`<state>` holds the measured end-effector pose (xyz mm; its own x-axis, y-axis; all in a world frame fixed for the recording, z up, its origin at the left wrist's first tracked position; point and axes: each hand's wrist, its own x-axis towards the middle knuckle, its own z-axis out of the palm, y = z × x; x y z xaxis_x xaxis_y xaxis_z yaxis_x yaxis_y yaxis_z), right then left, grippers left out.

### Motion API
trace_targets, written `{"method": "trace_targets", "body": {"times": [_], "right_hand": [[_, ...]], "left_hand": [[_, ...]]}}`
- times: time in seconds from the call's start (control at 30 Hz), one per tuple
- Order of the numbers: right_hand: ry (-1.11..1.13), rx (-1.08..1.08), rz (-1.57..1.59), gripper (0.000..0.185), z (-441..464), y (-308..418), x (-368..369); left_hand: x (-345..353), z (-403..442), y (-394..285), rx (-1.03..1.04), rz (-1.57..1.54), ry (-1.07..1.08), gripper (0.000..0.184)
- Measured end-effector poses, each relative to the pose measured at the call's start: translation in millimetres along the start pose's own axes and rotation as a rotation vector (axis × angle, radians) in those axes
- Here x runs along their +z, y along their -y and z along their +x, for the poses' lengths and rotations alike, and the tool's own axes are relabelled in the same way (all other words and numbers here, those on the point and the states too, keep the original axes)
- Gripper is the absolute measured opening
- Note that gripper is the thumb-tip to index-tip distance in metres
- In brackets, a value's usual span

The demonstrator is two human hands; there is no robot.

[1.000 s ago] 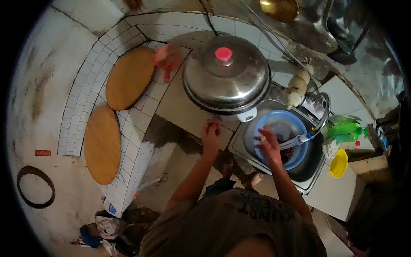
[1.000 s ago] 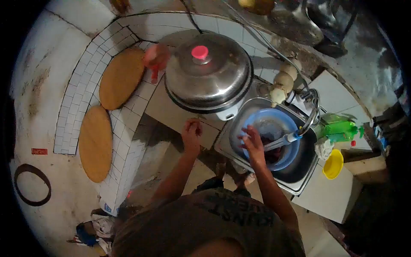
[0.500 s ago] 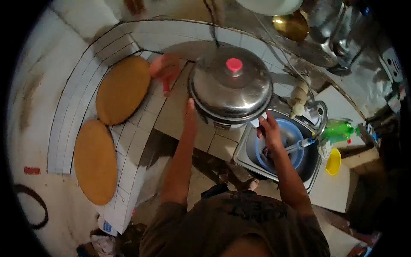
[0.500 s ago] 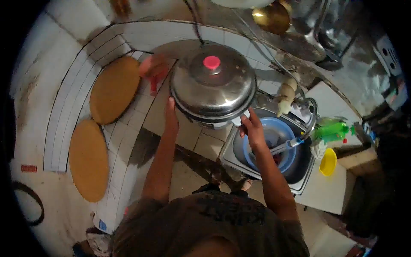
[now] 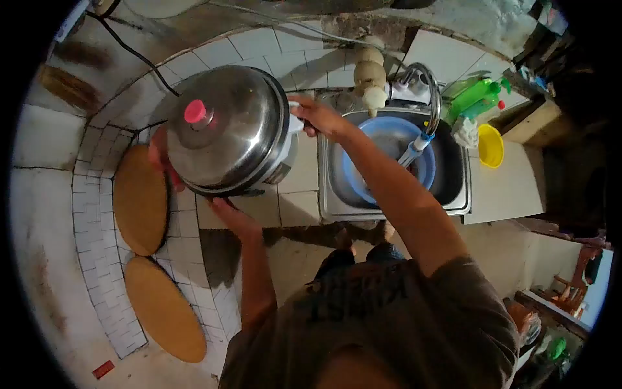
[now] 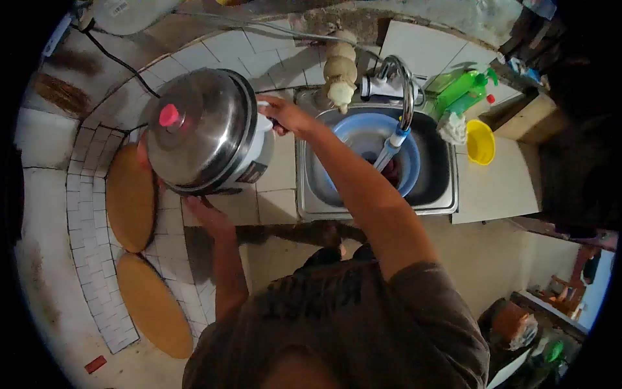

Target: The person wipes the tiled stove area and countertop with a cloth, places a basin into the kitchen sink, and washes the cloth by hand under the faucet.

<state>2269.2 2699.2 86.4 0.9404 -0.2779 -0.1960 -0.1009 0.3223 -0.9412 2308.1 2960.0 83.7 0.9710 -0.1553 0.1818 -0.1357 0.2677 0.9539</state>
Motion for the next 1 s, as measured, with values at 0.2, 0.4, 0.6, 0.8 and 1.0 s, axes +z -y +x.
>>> {"method": "trace_targets", "body": {"times": [0.2,0.4,0.6,0.8,1.0], "right_hand": [[-0.337,-0.142,-0.238,0.046,52.5,-11.8,17.7],[-0.248,-0.083,0.312,0.050,-14.1,-64.3,22.3],[-0.475,0.050,-0.155,0.019,-139.7,-203.7,-72.7],[-0.912,0.035,-1.190,0.031,-208.1,-215.0,-169.2],[-0.769,0.202,-1.235,0.037,-204.0,-228.2,-202.1]], "left_hand": [[14.5,-9.4,1.0,0.065,0.260,-0.092,0.056],[-1.8,-36.5,15.4,-0.057,0.212,-0.156,0.043],[-15.2,-101.4,71.3,-0.311,0.266,0.079,0.028],[59.5,-156.7,111.1,-0.580,0.110,0.522,0.024],[136.7,-193.7,172.8,-0.921,0.076,0.678,0.030]]}}
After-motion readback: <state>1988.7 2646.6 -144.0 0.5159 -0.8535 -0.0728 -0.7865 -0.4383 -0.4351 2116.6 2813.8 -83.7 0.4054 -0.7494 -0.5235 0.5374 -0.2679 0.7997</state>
